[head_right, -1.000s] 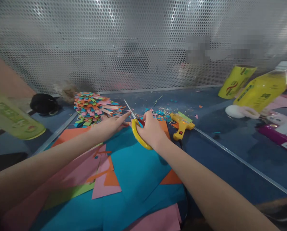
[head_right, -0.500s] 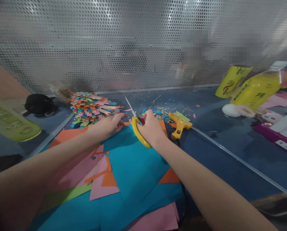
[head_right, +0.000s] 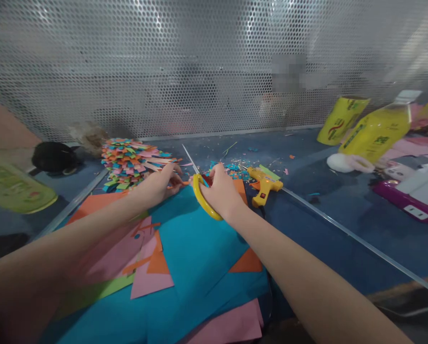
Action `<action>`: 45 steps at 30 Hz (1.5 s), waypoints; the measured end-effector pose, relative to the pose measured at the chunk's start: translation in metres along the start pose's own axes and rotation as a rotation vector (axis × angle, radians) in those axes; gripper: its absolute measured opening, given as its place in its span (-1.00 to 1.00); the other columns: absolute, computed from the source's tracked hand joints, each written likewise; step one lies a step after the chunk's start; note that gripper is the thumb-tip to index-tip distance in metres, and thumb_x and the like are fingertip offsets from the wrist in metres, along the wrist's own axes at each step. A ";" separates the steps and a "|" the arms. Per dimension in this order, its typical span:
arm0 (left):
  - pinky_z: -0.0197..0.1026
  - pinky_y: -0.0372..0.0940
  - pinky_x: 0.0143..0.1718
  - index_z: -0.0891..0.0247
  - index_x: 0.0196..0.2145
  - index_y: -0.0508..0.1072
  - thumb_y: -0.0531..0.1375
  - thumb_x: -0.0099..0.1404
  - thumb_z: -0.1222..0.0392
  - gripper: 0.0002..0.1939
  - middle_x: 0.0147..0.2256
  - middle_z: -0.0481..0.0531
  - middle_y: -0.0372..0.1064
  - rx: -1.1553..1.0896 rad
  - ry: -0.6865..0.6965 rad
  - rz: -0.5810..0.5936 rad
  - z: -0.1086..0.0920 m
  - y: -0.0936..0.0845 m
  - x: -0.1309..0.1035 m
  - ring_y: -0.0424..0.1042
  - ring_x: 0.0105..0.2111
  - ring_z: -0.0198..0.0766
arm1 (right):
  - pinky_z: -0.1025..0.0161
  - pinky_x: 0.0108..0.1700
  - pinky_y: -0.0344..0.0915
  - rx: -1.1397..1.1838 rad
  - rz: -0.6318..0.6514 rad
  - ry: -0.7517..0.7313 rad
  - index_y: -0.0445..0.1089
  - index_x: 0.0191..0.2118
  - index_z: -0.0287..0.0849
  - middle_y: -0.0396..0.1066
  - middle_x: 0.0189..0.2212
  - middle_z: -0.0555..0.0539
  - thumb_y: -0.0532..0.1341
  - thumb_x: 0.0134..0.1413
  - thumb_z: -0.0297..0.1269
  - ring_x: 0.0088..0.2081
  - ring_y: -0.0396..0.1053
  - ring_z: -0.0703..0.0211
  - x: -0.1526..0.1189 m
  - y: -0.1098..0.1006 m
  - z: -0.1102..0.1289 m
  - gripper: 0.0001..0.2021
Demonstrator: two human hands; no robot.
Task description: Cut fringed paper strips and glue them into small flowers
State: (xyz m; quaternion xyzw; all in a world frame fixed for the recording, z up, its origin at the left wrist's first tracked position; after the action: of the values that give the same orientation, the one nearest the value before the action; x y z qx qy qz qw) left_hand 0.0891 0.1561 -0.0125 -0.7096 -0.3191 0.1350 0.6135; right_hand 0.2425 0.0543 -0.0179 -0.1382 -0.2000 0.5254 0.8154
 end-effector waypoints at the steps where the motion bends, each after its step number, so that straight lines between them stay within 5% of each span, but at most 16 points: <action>1: -0.25 0.30 -0.34 0.28 -0.14 0.16 0.06 0.18 0.32 -0.73 -0.29 0.09 0.50 0.000 -0.011 -0.004 0.000 0.000 0.001 0.49 -0.30 -0.21 | 0.31 -0.48 0.05 0.003 0.001 -0.001 0.02 -0.39 -0.12 0.23 -0.56 0.06 0.23 -0.16 -0.08 -0.51 0.18 0.24 0.000 0.000 0.001 -0.64; 15: -0.22 0.34 -0.29 0.35 -0.17 0.22 0.07 0.16 0.34 -0.75 -0.27 0.15 0.45 0.008 -0.003 -0.049 0.015 -0.018 -0.006 0.46 -0.29 -0.23 | 0.26 -0.40 0.08 -0.034 -0.012 -0.018 0.06 -0.40 -0.13 0.27 -0.49 -0.01 0.24 -0.17 -0.13 -0.43 0.26 0.17 0.000 0.000 0.003 -0.67; 31: -0.19 0.30 -0.11 0.24 0.17 0.08 0.04 0.29 0.25 -0.51 -0.13 0.13 0.47 0.242 0.080 0.111 -0.019 -0.006 0.002 0.44 -0.10 -0.16 | 0.31 -0.48 0.04 0.010 -0.006 -0.050 0.02 -0.40 -0.12 0.24 -0.53 0.03 0.19 -0.13 -0.10 -0.49 0.19 0.22 0.004 0.001 -0.005 -0.68; 45: -0.15 0.35 -0.21 0.35 0.14 0.11 -0.08 0.31 0.39 -0.57 -0.20 0.24 0.40 0.527 0.205 0.178 -0.034 0.002 0.004 0.45 -0.18 -0.13 | 0.29 -0.46 0.05 0.033 0.008 -0.049 0.01 -0.38 -0.11 0.23 -0.53 0.04 0.22 -0.18 -0.03 -0.48 0.20 0.21 0.005 0.001 -0.006 -0.61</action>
State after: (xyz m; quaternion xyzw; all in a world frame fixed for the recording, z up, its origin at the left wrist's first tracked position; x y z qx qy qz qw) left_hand 0.1123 0.1320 -0.0061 -0.5612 -0.1460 0.1941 0.7912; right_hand 0.2471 0.0592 -0.0228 -0.1125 -0.2105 0.5350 0.8104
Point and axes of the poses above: each hand's wrist, its own x-axis towards the middle knuckle, its own y-axis out of the palm, z = x × y, the point moved 2 cm from there along x, towards the middle knuckle
